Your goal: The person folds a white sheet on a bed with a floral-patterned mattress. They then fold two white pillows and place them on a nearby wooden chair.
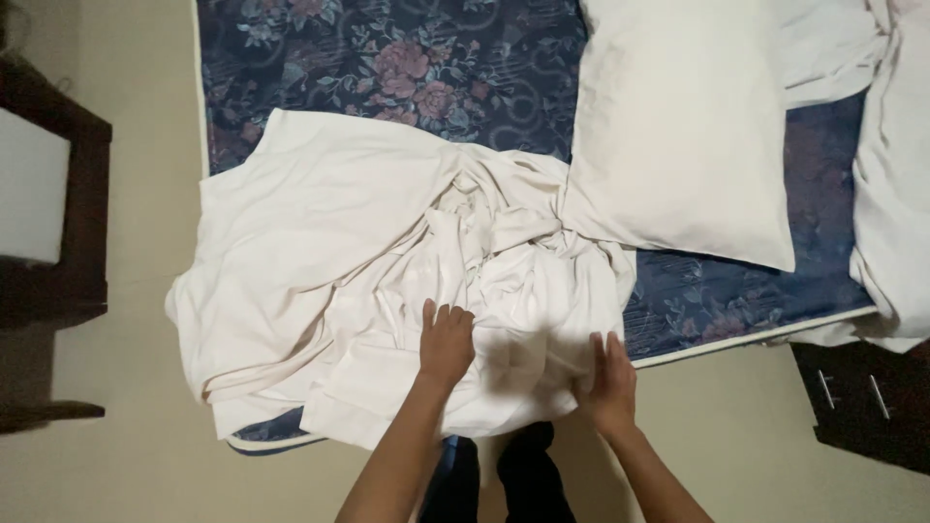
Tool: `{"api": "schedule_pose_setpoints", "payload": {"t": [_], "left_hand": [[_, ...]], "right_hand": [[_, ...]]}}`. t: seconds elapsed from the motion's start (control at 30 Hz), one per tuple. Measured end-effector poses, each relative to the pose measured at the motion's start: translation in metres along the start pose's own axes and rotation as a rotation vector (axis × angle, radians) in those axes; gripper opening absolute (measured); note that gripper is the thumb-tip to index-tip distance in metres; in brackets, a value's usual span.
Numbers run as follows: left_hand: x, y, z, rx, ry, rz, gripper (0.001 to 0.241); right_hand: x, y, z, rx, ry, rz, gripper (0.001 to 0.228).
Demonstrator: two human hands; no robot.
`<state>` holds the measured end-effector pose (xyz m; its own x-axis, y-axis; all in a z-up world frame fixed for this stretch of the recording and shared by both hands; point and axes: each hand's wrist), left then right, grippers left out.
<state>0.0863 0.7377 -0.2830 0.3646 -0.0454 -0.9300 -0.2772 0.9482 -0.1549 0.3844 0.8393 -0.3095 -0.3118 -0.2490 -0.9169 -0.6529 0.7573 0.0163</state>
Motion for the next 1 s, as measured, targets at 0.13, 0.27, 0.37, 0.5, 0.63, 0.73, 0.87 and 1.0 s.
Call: {"api": "schedule_pose_setpoints", "payload": {"t": [0.13,0.27,0.37,0.5,0.63,0.73,0.87,1.0], "left_hand": [[-0.028,-0.035,-0.045,-0.089,-0.015,0.04,0.019],[-0.066,-0.086,-0.115,-0.315,0.086,0.247,0.021],[-0.092,-0.138,-0.155,-0.512,0.144,0.263,0.02],[-0.096,-0.192,-0.176,-0.662,0.154,0.253,0.025],[-0.077,-0.208,-0.17,-0.614,0.037,0.315,0.022],[-0.079,-0.206,-0.151,-0.59,-0.019,0.438,0.022],[-0.094,-0.185,-0.125,-0.596,-0.19,0.643,0.024],[-0.089,-0.17,-0.116,-0.52,-0.282,0.776,0.053]], "right_hand": [[-0.02,0.056,-0.031,0.263,-0.18,-0.386,0.111],[0.036,0.078,-0.028,-0.073,-0.294,-0.379,0.105],[0.04,0.102,-0.067,-0.233,-0.221,-0.38,0.104],[0.08,0.127,-0.087,-0.596,-0.172,-0.315,0.055],[0.067,0.153,-0.148,-0.646,-0.155,-0.274,0.04],[0.044,0.173,-0.201,-0.723,-0.1,-0.222,0.044],[-0.008,0.195,-0.292,-0.79,0.092,0.036,0.039],[-0.018,0.203,-0.35,-0.812,0.305,-0.027,0.044]]}}
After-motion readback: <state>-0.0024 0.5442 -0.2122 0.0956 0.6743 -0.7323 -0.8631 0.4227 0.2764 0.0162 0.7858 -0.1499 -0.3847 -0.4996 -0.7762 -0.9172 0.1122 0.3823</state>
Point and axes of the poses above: each hand's wrist, its own y-axis towards the middle knuckle, its own x-axis out of the palm, z = x × y, and after that the axes turned 12 degrees about -z, right-handed
